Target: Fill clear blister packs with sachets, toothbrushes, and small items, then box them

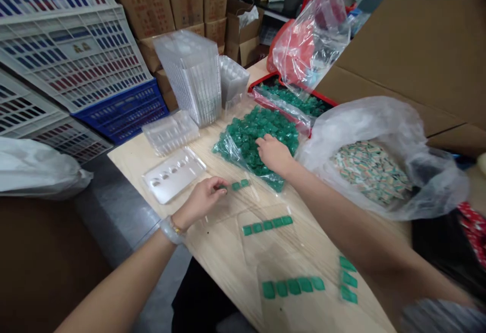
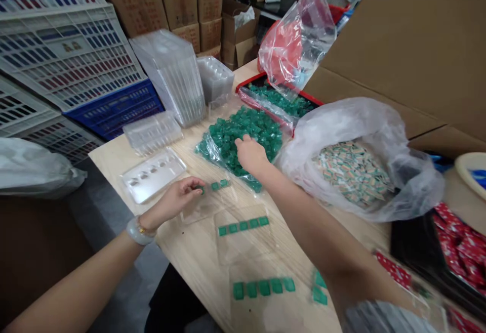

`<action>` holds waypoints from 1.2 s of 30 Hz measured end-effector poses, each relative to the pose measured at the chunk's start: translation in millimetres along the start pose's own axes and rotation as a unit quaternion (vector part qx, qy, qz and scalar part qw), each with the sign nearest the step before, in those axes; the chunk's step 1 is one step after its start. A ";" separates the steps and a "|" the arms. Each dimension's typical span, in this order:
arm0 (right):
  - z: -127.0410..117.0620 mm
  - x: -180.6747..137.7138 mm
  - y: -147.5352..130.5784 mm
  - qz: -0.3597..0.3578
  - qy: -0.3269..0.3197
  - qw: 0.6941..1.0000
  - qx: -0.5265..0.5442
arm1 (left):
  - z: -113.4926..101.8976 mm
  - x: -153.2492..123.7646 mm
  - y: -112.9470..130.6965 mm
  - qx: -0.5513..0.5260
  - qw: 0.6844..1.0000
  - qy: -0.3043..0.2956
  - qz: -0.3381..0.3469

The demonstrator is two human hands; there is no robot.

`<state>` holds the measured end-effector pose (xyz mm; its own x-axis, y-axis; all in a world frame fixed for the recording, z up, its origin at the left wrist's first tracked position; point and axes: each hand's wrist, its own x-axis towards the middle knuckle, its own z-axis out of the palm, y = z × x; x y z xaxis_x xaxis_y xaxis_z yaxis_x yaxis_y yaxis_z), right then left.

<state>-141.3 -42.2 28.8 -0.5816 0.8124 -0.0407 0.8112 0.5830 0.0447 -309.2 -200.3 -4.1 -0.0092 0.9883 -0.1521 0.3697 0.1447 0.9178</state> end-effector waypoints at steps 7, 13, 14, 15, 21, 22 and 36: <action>0.0 -4.3 -5.1 0.003 0.052 0.999 0.013 | 6.1 22.4 -2.2 0.111 0.992 -0.049 0.035; -5.9 -20.1 -8.1 0.038 0.163 0.963 0.212 | 5.6 16.9 -3.9 0.229 0.969 -0.024 0.092; -6.5 -23.8 -8.7 0.049 0.167 0.948 0.265 | 6.4 13.5 -3.0 0.241 0.965 -0.019 0.099; -6.4 -27.6 -9.6 0.060 0.166 0.931 0.319 | 7.6 9.8 -2.1 0.254 0.961 -0.016 0.110; 6.3 -54.8 -30.1 0.091 0.128 0.797 0.583 | 18.4 -9.3 -1.5 0.323 0.936 0.021 0.141; 9.0 -60.0 -35.9 0.088 0.114 0.772 0.620 | 20.4 -10.8 -2.5 0.334 0.932 0.035 0.137; 34.3 -76.5 -76.2 0.125 -0.059 0.635 0.760 | 32.8 -23.1 -17.4 0.340 0.925 0.139 0.094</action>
<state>-156.5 -149.0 -5.7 -0.4875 0.8197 -0.3009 0.0501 -0.3178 -0.9469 -284.9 -227.3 -28.5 -0.0899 0.9806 0.1742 0.8870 -0.0007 0.4618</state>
